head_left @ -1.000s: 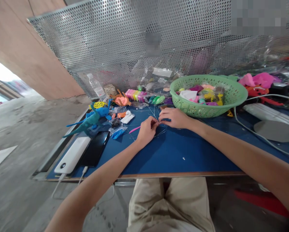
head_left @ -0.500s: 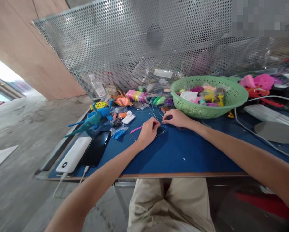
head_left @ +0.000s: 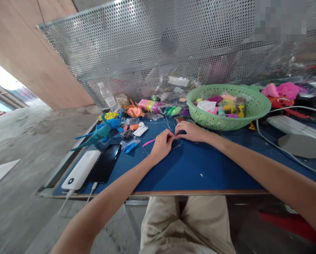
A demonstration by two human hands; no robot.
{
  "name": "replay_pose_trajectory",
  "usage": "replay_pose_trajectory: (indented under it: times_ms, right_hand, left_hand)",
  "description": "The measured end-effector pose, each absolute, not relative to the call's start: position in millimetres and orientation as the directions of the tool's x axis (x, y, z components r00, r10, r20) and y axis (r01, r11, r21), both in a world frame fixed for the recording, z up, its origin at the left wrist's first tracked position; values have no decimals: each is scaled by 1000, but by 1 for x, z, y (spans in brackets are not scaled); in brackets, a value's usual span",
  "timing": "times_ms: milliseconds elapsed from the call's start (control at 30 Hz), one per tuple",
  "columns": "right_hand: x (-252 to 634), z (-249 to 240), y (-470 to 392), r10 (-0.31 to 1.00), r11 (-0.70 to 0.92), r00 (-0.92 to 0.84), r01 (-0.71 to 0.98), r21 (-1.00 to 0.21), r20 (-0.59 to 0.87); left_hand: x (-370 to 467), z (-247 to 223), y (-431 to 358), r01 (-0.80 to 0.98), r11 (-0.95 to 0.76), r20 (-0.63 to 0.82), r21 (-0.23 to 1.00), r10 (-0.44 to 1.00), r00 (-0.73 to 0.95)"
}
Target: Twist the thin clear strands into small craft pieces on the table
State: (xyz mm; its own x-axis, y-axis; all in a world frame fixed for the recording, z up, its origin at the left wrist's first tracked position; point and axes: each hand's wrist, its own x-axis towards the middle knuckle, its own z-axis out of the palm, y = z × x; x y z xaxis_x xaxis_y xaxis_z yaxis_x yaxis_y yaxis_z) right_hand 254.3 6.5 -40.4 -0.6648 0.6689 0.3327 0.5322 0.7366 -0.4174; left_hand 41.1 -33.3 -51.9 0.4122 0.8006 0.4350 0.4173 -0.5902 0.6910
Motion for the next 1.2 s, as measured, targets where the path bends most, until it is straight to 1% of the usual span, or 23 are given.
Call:
replay_pose_trajectory:
  times_ms: [133,333,433,500,600,667,700,767,867,933,1000,1100,1200]
  right_hand:
    - [250,-40,10,658,742,-691,527,-414,300]
    - [242,-33,8,707,705,-680,653,-278,196]
    - [234,-23,7,752,656,-652,727,-201,98]
    - [227,-14,8,782,615,-623,769,-173,10]
    - [219,-2,12,809,546,-571,818,-180,-141]
    - [218,1,14,816,517,-549,833,-197,-178]
    - [219,1,13,820,512,-546,834,-207,-171]
    - [224,-3,8,830,522,-551,823,-224,-90]
    - [235,-13,-6,820,571,-541,793,-213,185]
    - [239,-18,-17,797,592,-526,777,-214,295]
    - [240,-21,-26,797,590,-507,771,-240,329]
    - [233,-23,-32,806,584,-510,769,-259,302]
    - [225,-28,-33,818,567,-500,785,-250,286]
  left_hand:
    - [39,-53,-32,416,-593,433,690,798,420]
    - [37,-50,-33,443,-607,432,660,789,437]
    - [38,-50,-33,438,-623,443,648,776,448]
    - [38,-52,-33,424,-619,448,661,779,438]
    - [37,-56,-30,397,-592,437,701,798,415]
    - [37,-58,-28,376,-571,423,730,810,407]
    - [37,-59,-27,365,-558,416,745,816,400]
    - [38,-59,-26,343,-525,400,779,837,372]
    - [39,-56,-26,317,-463,369,828,875,313]
    - [39,-54,-27,303,-438,355,846,888,293]
    - [39,-52,-27,293,-432,353,853,891,285]
    - [38,-52,-27,290,-433,360,854,892,272]
    - [37,-53,-26,289,-443,374,849,889,263]
